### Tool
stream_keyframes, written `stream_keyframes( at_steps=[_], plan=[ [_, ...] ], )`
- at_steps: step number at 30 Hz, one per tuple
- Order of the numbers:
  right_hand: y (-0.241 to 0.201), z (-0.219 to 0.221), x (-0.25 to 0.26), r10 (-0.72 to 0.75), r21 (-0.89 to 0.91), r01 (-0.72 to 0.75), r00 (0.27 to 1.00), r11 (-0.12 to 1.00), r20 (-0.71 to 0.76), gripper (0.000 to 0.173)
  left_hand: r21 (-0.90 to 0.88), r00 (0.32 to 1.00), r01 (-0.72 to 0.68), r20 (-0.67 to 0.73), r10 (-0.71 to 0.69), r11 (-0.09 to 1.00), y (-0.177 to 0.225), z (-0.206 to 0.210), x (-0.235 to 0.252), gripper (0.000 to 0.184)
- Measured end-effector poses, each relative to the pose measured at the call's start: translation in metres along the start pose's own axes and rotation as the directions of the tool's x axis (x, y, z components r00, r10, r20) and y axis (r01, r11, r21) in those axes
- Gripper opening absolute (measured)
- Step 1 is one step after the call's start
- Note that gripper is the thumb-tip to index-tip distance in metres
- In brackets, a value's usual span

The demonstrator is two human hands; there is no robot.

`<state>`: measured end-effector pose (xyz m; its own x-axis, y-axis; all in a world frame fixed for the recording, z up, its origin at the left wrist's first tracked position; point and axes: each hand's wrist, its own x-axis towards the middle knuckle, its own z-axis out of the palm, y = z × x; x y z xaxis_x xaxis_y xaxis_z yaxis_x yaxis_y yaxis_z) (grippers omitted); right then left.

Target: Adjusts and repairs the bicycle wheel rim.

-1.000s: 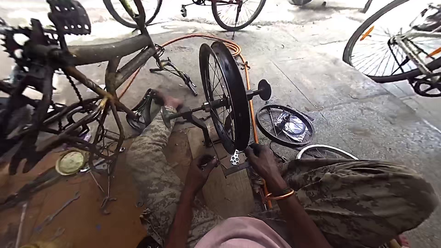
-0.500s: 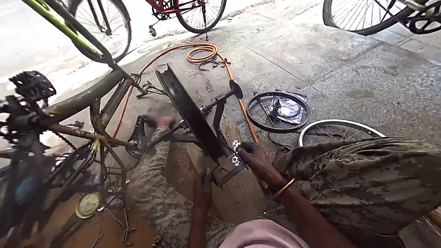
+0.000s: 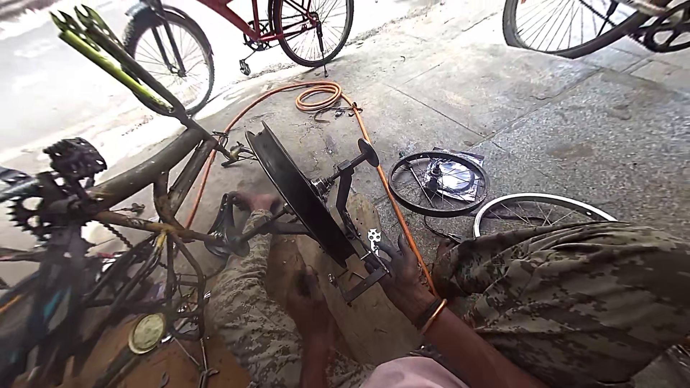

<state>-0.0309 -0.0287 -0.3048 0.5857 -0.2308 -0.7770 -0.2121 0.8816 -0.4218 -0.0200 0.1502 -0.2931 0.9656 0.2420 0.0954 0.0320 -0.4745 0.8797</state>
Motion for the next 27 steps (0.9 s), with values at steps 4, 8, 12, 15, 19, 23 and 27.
stream_keyframes(
  at_steps=[4, 8, 12, 15, 19, 23, 27],
  plan=[
    [0.003, 0.009, 0.001, 0.054, 0.209, -0.066, 0.997, 0.976, 0.063, 0.090, 0.144, 0.842, -0.423, -0.303, 0.446, 0.895, 0.067, -0.035, 0.084, 0.031],
    [0.004, 0.011, 0.003, 0.028, 0.268, -0.056, 0.994, 0.962, 0.109, 0.101, 0.371, 0.945, -0.251, -0.105, 0.309, 0.894, 0.118, -0.034, 0.168, 0.040],
    [0.004, 0.011, 0.000, 0.023, 0.293, -0.074, 0.985, 0.953, 0.173, 0.104, 0.580, 0.980, -0.076, 0.192, -0.046, 0.811, 0.107, -0.002, 0.200, 0.042],
    [0.002, 0.011, -0.002, 0.056, 0.344, -0.129, 0.975, 0.930, 0.215, 0.108, 0.584, 0.944, -0.091, 0.309, -0.117, 0.807, 0.107, 0.003, 0.197, 0.044],
    [-0.001, 0.016, -0.011, 0.047, 0.313, -0.137, 0.959, 0.940, 0.279, 0.109, 0.516, 0.899, -0.174, 0.431, -0.078, 0.839, 0.109, -0.003, 0.198, 0.047],
    [-0.009, 0.033, -0.018, 0.022, 0.313, -0.120, 0.954, 0.942, 0.298, 0.108, 0.441, 0.894, -0.162, 0.444, -0.058, 0.883, 0.113, -0.006, 0.195, 0.062],
    [-0.015, 0.049, -0.026, 0.083, 0.367, -0.120, 0.990, 0.923, 0.115, 0.097, 0.364, 0.901, -0.140, 0.432, -0.034, 0.921, 0.112, -0.010, 0.194, 0.068]
  ],
)
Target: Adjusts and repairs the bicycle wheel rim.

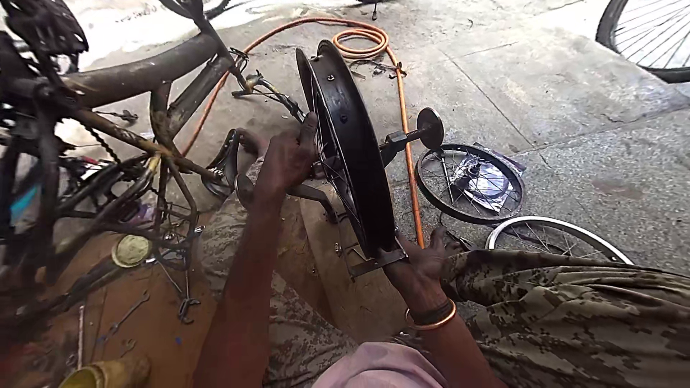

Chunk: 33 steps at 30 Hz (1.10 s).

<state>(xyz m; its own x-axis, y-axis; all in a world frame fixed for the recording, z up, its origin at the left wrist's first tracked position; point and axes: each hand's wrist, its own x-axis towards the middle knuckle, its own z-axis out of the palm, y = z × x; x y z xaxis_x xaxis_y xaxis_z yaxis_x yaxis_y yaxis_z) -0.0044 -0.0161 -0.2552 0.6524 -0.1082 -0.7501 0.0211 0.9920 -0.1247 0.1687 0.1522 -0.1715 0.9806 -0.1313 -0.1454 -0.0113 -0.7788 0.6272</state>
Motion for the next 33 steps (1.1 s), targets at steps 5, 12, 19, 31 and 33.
stream_keyframes(
  at_steps=[5, 12, 19, 31, 33],
  plan=[
    [-0.003, 0.008, -0.001, 0.030, -0.014, -0.029, 0.996, 0.999, 0.089, 0.107, 0.028, 0.999, 0.031, -0.010, -0.030, 0.999, 0.020, -0.002, -0.023, 0.060],
    [-0.004, -0.011, 0.003, -0.065, -0.459, 0.106, 0.993, 0.882, 0.103, 0.045, 0.255, 0.909, -0.370, -0.102, 0.405, 0.893, -0.061, 0.012, 0.013, 0.053],
    [-0.026, -0.028, -0.007, -0.264, -0.828, 0.397, 0.913, 0.397, 0.311, 0.040, -0.058, 0.681, -0.433, -0.675, 0.284, 0.900, -0.020, 0.018, -0.015, 0.026],
    [-0.037, -0.026, 0.015, -0.310, -0.878, 0.470, 0.851, 0.089, 0.425, 0.023, -0.636, 0.999, 0.037, 0.026, -0.026, 0.771, -0.108, 0.137, -0.151, 0.026],
    [-0.036, -0.022, 0.015, -0.341, -0.883, 0.462, 0.846, 0.083, 0.410, 0.021, -0.673, 0.998, -0.021, 0.033, 0.058, 0.739, -0.107, 0.138, -0.151, 0.026]
  ],
)
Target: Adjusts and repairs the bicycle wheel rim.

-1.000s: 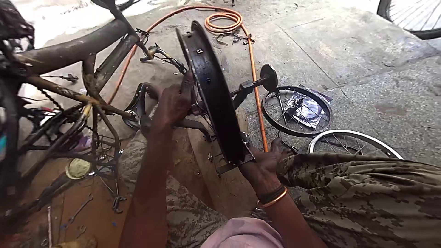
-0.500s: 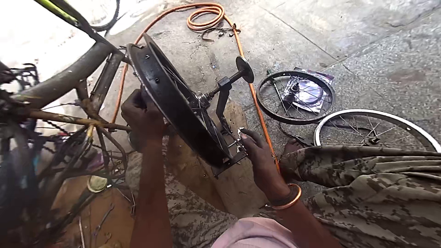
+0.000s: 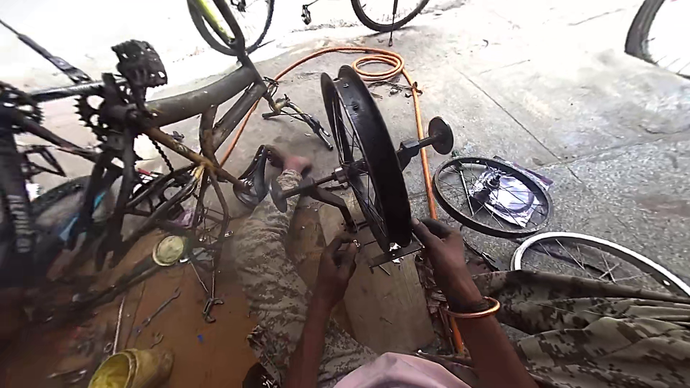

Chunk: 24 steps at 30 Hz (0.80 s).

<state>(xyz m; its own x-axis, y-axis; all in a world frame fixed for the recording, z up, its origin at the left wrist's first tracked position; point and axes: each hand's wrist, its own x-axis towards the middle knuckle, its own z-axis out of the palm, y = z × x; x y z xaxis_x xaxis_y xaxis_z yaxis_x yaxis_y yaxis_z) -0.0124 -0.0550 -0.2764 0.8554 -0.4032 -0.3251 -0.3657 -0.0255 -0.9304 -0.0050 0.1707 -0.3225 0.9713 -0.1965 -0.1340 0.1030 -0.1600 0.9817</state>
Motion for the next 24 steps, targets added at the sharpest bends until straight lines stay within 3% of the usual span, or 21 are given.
stream_keyframes(
  at_steps=[3, 7, 11, 18, 21, 24],
  plan=[
    [0.003, 0.002, 0.004, 0.018, 0.026, -0.017, 0.999, 1.000, -0.032, 0.018, 0.127, 1.000, -0.019, -0.002, 0.019, 0.992, -0.001, 0.005, 0.002, 0.030],
    [0.007, 0.000, 0.009, 0.009, 0.065, -0.006, 0.999, 0.998, -0.049, 0.012, 0.158, 0.993, 0.108, -0.073, -0.097, 0.982, 0.004, 0.013, 0.004, 0.053],
    [0.010, -0.001, 0.009, -0.039, 0.094, 0.042, 0.999, 0.995, -0.037, 0.010, 0.065, 0.999, 0.024, -0.039, -0.022, 0.998, -0.001, 0.015, -0.001, 0.041],
    [0.014, 0.003, 0.013, -0.059, 0.189, 0.059, 0.998, 0.980, -0.007, 0.007, 0.045, 0.992, 0.018, -0.126, -0.012, 0.999, -0.003, -0.007, -0.008, 0.049],
    [0.014, 0.004, 0.013, -0.084, 0.204, 0.080, 0.996, 0.976, 0.010, 0.004, -0.007, 0.983, 0.044, -0.178, -0.045, 0.999, 0.013, -0.022, -0.014, 0.056],
    [0.010, 0.004, 0.012, -0.089, 0.188, 0.082, 0.996, 0.979, 0.031, 0.008, 0.103, 0.966, 0.038, -0.258, -0.010, 0.994, 0.052, -0.047, -0.021, 0.053]
  ],
)
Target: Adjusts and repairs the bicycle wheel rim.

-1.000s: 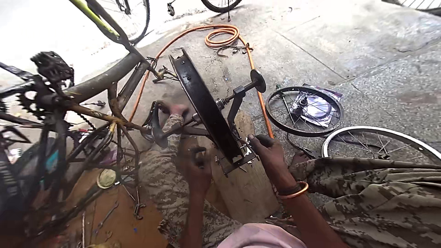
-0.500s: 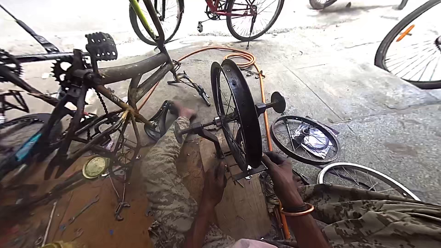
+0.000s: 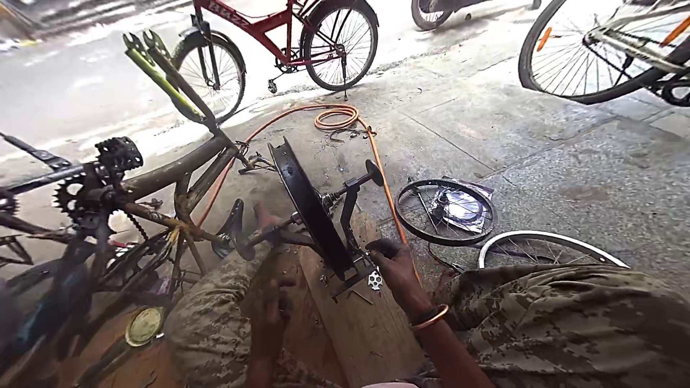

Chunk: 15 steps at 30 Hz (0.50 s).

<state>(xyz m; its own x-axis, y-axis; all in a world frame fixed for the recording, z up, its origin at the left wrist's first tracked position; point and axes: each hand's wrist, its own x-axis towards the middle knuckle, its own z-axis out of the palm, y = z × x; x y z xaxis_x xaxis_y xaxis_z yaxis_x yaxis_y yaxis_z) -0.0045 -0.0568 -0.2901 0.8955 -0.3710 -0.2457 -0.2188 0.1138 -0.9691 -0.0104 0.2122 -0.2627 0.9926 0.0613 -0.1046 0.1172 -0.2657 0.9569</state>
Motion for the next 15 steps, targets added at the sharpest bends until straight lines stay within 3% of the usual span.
stream_keyframes(
  at_steps=[3, 5, 7, 9, 11, 13, 15],
  plan=[
    [-0.003, 0.002, -0.002, 0.071, 0.030, -0.070, 0.997, 0.997, -0.025, 0.010, 0.207, 0.982, -0.162, -0.059, 0.177, 0.965, 0.047, -0.055, 0.002, 0.044],
    [0.002, 0.003, 0.003, 0.127, 0.029, -0.126, 0.991, 0.992, -0.033, 0.017, 0.420, 0.938, -0.286, -0.059, 0.340, 0.861, 0.081, -0.103, 0.009, 0.042],
    [0.009, 0.006, 0.013, 0.163, -0.001, -0.164, 0.985, 0.987, -0.061, 0.029, 0.532, 0.928, -0.261, -0.093, 0.361, 0.806, 0.117, -0.144, 0.021, 0.040],
    [0.013, 0.008, 0.017, 0.124, -0.030, -0.126, 0.991, 0.992, -0.053, 0.031, 0.500, 0.949, -0.156, -0.164, 0.270, 0.852, 0.140, -0.169, 0.039, 0.039],
    [0.014, 0.007, 0.014, 0.068, -0.031, -0.069, 0.997, 0.997, -0.042, 0.024, 0.356, 0.980, -0.041, -0.170, 0.107, 0.934, 0.138, -0.179, 0.063, 0.039],
    [0.013, 0.009, 0.016, 0.015, -0.019, -0.016, 0.998, 1.000, -0.059, 0.013, 0.164, 0.999, -0.005, -0.049, 0.013, 0.986, 0.115, -0.187, 0.099, 0.036],
    [0.015, 0.015, 0.015, -0.040, 0.015, 0.041, 0.997, 0.999, -0.071, 0.009, 0.047, 0.994, -0.017, 0.108, 0.012, 0.999, 0.090, -0.181, 0.105, 0.029]
  ],
)
